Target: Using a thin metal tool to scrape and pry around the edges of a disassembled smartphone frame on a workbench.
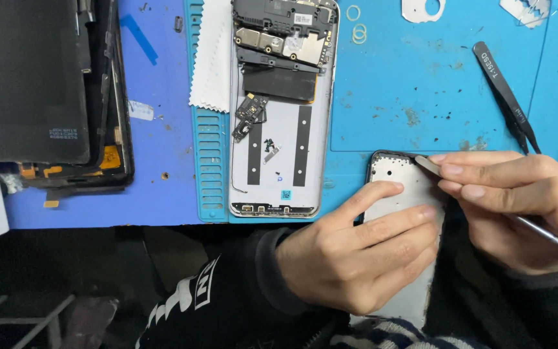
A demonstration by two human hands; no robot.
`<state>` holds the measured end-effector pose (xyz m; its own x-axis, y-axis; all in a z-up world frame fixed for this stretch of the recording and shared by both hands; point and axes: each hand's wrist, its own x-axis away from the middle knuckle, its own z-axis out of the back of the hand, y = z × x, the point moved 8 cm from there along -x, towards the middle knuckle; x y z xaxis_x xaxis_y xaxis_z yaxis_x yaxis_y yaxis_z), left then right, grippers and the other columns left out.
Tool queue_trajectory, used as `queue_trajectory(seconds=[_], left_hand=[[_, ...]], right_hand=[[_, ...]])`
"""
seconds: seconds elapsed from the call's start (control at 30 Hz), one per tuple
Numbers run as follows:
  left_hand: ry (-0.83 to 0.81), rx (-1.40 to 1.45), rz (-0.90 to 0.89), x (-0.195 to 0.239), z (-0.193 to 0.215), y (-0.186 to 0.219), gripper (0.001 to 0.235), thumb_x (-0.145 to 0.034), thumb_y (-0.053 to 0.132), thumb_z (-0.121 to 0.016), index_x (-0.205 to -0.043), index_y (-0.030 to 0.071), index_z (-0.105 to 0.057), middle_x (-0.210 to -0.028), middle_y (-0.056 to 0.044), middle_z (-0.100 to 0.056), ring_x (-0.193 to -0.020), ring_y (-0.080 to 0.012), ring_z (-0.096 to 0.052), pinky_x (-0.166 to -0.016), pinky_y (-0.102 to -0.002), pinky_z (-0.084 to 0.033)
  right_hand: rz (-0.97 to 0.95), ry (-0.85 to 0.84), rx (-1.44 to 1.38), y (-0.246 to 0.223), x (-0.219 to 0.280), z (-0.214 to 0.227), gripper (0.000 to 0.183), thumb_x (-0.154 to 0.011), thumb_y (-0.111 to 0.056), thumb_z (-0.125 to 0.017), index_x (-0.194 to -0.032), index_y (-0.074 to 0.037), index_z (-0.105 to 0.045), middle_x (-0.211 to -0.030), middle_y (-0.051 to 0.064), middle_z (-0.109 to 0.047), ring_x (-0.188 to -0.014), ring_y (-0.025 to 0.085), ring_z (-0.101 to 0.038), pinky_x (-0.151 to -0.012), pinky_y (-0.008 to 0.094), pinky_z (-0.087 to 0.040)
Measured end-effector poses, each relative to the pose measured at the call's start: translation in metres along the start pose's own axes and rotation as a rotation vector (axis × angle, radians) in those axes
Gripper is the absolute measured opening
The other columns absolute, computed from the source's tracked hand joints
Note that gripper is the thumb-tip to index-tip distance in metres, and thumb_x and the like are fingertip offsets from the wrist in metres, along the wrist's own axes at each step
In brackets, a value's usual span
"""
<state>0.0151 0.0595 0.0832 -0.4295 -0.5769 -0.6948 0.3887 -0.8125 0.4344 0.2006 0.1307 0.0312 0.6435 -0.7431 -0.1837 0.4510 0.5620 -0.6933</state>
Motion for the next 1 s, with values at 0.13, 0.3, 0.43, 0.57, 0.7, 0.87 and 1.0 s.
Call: queue_trajectory(seconds=[0.13,0.3,0.43,0.57,0.7,0.87,1.0], left_hand=[[0.001,0.016,0.006,0.001,0.000,0.001,0.015,-0.096,0.003,-0.067,-0.108,-0.005,-0.072,-0.118,-0.014,-0.067,-0.125,-0.0267,-0.062,-0.112,-0.050,-0.053],[0.003,0.019,0.012,-0.002,0.003,0.000,0.014,-0.096,0.004,-0.069,-0.107,-0.005,-0.072,-0.116,-0.014,-0.068,-0.123,-0.0263,-0.063,-0.111,-0.050,-0.053],[0.004,0.027,0.013,-0.001,0.002,0.001,0.014,-0.097,0.004,-0.068,-0.108,-0.004,-0.072,-0.117,-0.015,-0.068,-0.124,-0.0265,-0.063,-0.111,-0.050,-0.053],[0.007,0.017,0.010,-0.002,0.002,0.000,0.013,-0.096,0.004,-0.069,-0.106,-0.004,-0.072,-0.117,-0.014,-0.068,-0.124,-0.0265,-0.063,-0.109,-0.050,-0.054],[0.004,0.015,-0.001,-0.002,0.002,0.002,0.013,-0.097,0.004,-0.069,-0.107,-0.004,-0.072,-0.117,-0.014,-0.068,-0.124,-0.0265,-0.063,-0.109,-0.050,-0.054],[0.003,0.014,0.006,-0.001,0.002,0.001,0.013,-0.097,0.004,-0.069,-0.108,-0.004,-0.072,-0.118,-0.014,-0.068,-0.125,-0.0262,-0.063,-0.110,-0.050,-0.054],[-0.001,0.010,-0.001,-0.003,0.001,0.002,0.014,-0.097,0.004,-0.069,-0.108,-0.004,-0.072,-0.118,-0.014,-0.068,-0.125,-0.0259,-0.063,-0.110,-0.050,-0.054]], right_hand=[[0.033,-0.006,-0.036,-0.003,-0.016,0.009,0.021,-0.082,0.014,-0.065,-0.097,-0.002,-0.067,-0.106,0.019,-0.073,-0.113,0.035,-0.072,-0.101,0.042,-0.059],[0.081,-0.080,-0.024,-0.002,-0.008,0.004,0.026,-0.079,0.013,-0.064,-0.100,0.000,-0.068,-0.108,0.021,-0.072,-0.112,0.038,-0.071,-0.099,0.043,-0.059],[0.123,-0.104,-0.035,-0.008,-0.012,0.004,0.031,-0.078,0.013,-0.065,-0.106,0.000,-0.066,-0.110,0.021,-0.072,-0.113,0.039,-0.071,-0.099,0.045,-0.059],[0.143,-0.050,-0.058,-0.003,-0.009,0.007,0.034,-0.082,0.014,-0.065,-0.111,-0.001,-0.064,-0.111,0.020,-0.071,-0.114,0.039,-0.071,-0.098,0.045,-0.060],[0.154,-0.172,-0.027,-0.005,-0.014,0.003,0.038,-0.078,0.013,-0.064,-0.113,-0.001,-0.066,-0.112,0.021,-0.072,-0.115,0.041,-0.072,-0.100,0.048,-0.059],[0.182,-0.098,-0.068,-0.012,-0.020,0.008,0.031,-0.080,0.014,-0.064,-0.108,0.000,-0.063,-0.107,0.021,-0.071,-0.114,0.039,-0.071,-0.101,0.047,-0.059],[0.132,-0.124,-0.038,-0.011,-0.012,0.004,0.030,-0.078,0.013,-0.064,-0.105,0.000,-0.066,-0.106,0.022,-0.072,-0.115,0.040,-0.071,-0.102,0.048,-0.058]])
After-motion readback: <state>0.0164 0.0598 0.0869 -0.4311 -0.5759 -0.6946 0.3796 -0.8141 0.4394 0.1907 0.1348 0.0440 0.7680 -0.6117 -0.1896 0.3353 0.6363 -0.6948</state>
